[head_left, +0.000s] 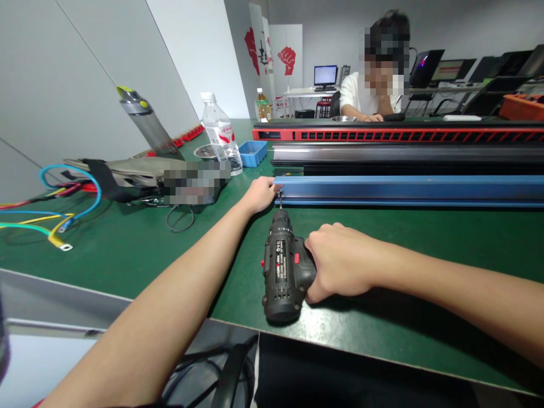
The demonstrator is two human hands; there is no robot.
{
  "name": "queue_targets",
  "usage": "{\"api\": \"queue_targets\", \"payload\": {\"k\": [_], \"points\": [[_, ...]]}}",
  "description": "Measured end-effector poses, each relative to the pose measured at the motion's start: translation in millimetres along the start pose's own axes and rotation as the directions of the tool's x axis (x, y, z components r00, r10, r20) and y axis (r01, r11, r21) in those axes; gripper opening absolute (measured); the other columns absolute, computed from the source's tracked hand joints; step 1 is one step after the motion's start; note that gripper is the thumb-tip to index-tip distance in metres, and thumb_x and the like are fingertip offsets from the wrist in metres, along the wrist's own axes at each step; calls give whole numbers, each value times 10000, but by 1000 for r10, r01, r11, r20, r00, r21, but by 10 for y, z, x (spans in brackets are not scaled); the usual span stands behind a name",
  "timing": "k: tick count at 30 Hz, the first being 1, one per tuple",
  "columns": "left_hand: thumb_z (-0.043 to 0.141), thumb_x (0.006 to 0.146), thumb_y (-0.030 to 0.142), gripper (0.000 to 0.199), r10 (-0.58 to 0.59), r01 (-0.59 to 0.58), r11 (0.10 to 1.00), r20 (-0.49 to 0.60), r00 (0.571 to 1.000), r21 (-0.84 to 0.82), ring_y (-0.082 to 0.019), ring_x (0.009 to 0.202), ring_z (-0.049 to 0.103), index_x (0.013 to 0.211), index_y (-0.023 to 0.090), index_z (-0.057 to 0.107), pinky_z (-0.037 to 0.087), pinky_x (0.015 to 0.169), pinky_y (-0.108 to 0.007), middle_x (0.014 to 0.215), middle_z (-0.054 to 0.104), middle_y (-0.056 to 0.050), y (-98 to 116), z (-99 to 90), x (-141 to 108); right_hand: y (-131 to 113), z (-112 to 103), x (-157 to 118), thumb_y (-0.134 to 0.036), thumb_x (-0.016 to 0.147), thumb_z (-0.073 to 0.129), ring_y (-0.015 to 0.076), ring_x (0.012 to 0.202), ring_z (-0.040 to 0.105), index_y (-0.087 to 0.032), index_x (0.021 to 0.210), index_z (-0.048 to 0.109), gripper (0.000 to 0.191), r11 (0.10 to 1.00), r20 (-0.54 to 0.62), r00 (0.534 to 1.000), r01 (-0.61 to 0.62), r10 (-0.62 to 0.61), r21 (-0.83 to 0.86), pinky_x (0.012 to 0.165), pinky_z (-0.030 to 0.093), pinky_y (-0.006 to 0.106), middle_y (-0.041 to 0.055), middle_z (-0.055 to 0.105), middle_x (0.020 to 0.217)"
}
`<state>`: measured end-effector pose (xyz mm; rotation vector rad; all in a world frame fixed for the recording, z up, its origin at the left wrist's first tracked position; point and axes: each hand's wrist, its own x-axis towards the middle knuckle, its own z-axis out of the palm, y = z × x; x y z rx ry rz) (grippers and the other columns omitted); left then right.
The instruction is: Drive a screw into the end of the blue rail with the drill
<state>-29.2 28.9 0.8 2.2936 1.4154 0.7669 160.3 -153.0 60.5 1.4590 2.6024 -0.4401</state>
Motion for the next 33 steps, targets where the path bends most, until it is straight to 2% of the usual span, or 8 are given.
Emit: {"api": "queue_targets", "payload": {"k": [7,15,24,33], "points": [[481,846,435,370,-17,17,1000,-7,1000,-21,-156,637,421,560,201,470,327,607,-250,559,453,1,-6,0,-3,-11,-2,6,-594,591,726,281,708,710,-165,914,795,542,1000,18,1000,-11,11,-10,559,455,325,149,780,885],[500,863,400,378,-21,21,999,-9,1000,-29,-155,644,440,550,191,472,334,619,-246,555,444,11,27,-15,-13,-10,13,0,-588,576,722,269,655,696,-176,830,782,488,1000,-22,1000,9,-9,-9,513,394,314,117,758,762],[488,873,415,389,-10,10,1000,-14,1000,-2,-158,650,451,555,192,477,345,616,-246,554,454,10,35,-10,-16,-24,6,5,-590,580,729,287,714,712,-178,914,801,535,1000,6,1000,-12,12,-3,557,459,330,144,784,890],[479,867,385,357,-10,10,1000,-10,1000,-4,-162,663,462,566,191,477,342,631,-247,573,462,8,52,-23,-32,-19,3,3,-588,578,724,290,696,710,-167,904,802,538,1000,-13,1000,1,-2,-8,544,448,332,148,781,865]]}}
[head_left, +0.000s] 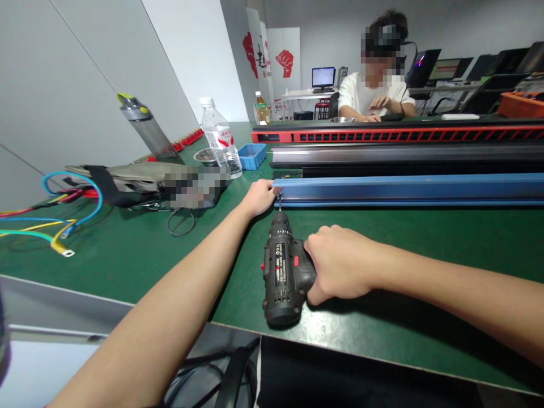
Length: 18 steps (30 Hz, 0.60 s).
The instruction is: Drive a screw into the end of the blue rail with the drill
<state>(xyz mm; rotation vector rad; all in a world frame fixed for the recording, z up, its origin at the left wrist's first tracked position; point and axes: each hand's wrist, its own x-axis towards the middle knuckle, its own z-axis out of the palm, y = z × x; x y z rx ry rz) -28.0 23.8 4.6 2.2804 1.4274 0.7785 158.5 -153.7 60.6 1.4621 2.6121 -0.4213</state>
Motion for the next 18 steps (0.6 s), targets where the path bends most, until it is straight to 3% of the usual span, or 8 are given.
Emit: {"api": "queue_targets", "payload": {"k": [8,18], "points": [[482,855,371,340,-29,29,999,7,1000,-17,-153,645,433,566,192,464,333,635,-255,575,440,12,24,-1,-4,2,13,-6,-589,567,718,286,685,707,-181,870,797,514,1000,-24,1000,-7,7,-8,522,419,321,131,773,821],[459,870,476,419,-27,27,1000,15,1000,0,-155,636,444,567,188,488,339,622,-259,574,486,-2,-70,22,30,12,14,11,-606,563,717,301,702,713,-190,884,794,532,1000,3,1000,-1,1,-1,541,436,335,133,779,847]]}}
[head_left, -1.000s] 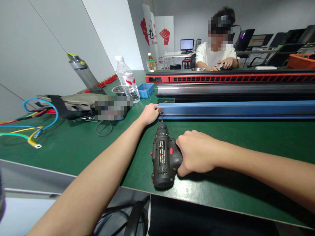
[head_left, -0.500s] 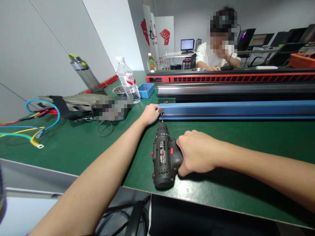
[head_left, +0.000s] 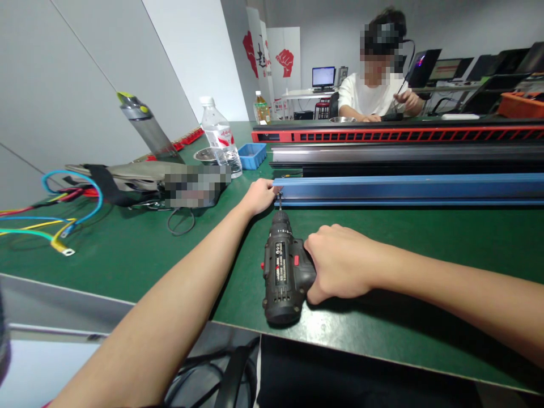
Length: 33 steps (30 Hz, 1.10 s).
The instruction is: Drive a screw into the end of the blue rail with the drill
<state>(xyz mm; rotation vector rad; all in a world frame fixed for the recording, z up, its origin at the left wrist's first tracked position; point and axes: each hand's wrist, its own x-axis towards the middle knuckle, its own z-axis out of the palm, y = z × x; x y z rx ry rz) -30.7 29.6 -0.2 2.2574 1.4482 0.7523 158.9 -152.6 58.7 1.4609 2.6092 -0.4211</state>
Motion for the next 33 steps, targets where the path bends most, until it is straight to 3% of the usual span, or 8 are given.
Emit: {"api": "queue_targets", "payload": {"k": [12,21,33], "points": [[474,865,524,456,12,-12,1000,0,1000,1,-161,640,447,555,190,487,341,621,-263,568,486,-4,-28,10,14,1,-13,0,-624,560,717,308,725,723,-173,948,804,602,1000,25,1000,-17,17,-5,545,459,335,156,785,914],[510,885,455,432,1,-1,1000,-4,1000,-28,-155,630,449,551,182,499,332,617,-257,566,498,-1,-6,7,14,1,0,5,-624,557,717,302,700,719,-174,928,806,590,1000,6,1000,-10,10,-7,526,440,331,151,785,884],[485,877,457,429,-26,26,999,10,1000,-25,-136,603,379,539,194,459,309,610,-261,547,399,23,10,-1,8,2,-11,1,-609,556,723,302,702,717,-180,920,804,569,1000,16,1000,-18,18,7,540,455,336,144,784,874]]}}
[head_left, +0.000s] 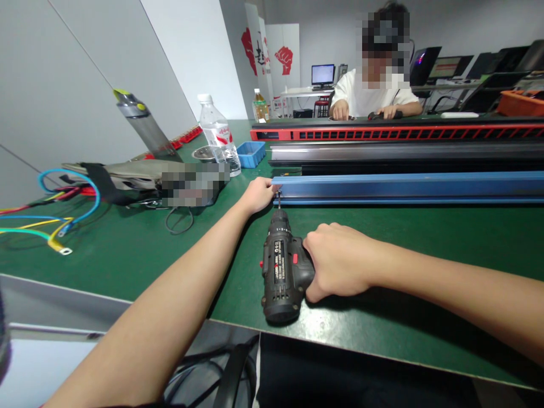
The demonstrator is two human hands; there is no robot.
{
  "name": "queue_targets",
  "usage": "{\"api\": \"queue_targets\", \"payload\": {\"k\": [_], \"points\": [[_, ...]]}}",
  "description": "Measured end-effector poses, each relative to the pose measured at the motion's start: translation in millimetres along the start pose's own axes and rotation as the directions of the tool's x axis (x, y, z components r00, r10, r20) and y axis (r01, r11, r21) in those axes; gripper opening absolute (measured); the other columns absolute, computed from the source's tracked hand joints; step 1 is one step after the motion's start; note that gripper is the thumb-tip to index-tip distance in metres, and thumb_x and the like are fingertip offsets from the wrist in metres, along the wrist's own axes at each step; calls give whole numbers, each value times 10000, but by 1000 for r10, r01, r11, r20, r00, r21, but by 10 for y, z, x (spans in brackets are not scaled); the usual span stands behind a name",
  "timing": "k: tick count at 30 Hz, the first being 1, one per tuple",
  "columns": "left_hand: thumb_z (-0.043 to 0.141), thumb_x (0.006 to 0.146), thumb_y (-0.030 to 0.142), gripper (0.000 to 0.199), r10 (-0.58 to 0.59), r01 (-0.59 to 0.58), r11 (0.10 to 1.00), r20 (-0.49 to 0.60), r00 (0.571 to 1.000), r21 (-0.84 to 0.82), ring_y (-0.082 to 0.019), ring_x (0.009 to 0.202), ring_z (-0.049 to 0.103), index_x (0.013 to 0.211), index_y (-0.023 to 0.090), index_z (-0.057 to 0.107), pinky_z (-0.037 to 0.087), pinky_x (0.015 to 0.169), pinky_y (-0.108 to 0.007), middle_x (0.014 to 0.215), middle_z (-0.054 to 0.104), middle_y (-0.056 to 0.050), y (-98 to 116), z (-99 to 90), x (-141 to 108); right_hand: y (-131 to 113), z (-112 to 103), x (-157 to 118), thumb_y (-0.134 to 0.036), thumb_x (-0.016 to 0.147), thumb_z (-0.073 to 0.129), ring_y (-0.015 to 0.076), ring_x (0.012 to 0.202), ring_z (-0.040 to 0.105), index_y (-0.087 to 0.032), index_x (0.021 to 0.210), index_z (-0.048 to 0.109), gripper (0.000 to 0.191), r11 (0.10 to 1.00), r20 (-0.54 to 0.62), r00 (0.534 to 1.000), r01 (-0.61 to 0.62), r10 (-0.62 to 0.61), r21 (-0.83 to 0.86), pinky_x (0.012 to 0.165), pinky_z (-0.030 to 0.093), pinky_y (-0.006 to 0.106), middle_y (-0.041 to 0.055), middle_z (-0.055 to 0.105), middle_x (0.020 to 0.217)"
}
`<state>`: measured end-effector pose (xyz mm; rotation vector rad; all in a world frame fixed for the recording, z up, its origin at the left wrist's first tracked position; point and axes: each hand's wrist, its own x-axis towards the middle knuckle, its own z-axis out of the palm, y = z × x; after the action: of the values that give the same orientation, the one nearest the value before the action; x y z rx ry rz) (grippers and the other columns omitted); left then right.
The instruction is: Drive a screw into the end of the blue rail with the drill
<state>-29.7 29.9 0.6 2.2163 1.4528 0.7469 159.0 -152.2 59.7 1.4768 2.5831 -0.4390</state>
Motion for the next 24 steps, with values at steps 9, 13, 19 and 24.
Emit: {"api": "queue_targets", "payload": {"k": [9,13,19,24], "points": [[466,861,502,439,5,-5,1000,-1,1000,16,-145,616,398,543,200,447,315,610,-264,555,423,12,0,-1,-5,-5,-3,-6,-608,560,722,297,710,719,-177,921,801,568,1000,9,1000,3,-3,-3,551,459,333,148,784,883],[469,850,521,444,32,-31,999,-10,999,12,-150,620,405,541,202,450,314,600,-262,546,431,8,-29,4,7,1,-8,-8,-613,553,722,299,695,716,-181,888,796,552,1000,2,1000,6,-6,1,530,442,332,143,782,861],[468,869,489,444,35,-35,999,-11,999,28,-147,618,407,534,199,449,318,602,-261,543,431,9,-9,-1,5,7,2,-6,-616,560,718,298,693,716,-173,876,792,549,1000,-9,1000,18,-18,-3,538,448,333,146,779,847],[466,884,473,450,29,-28,999,-6,1000,38,-143,605,397,528,200,442,306,595,-265,536,422,11,12,-3,-6,-1,3,-6,-612,564,715,306,708,721,-171,882,792,549,1000,-12,1000,21,-21,-9,549,455,336,149,779,845]]}}
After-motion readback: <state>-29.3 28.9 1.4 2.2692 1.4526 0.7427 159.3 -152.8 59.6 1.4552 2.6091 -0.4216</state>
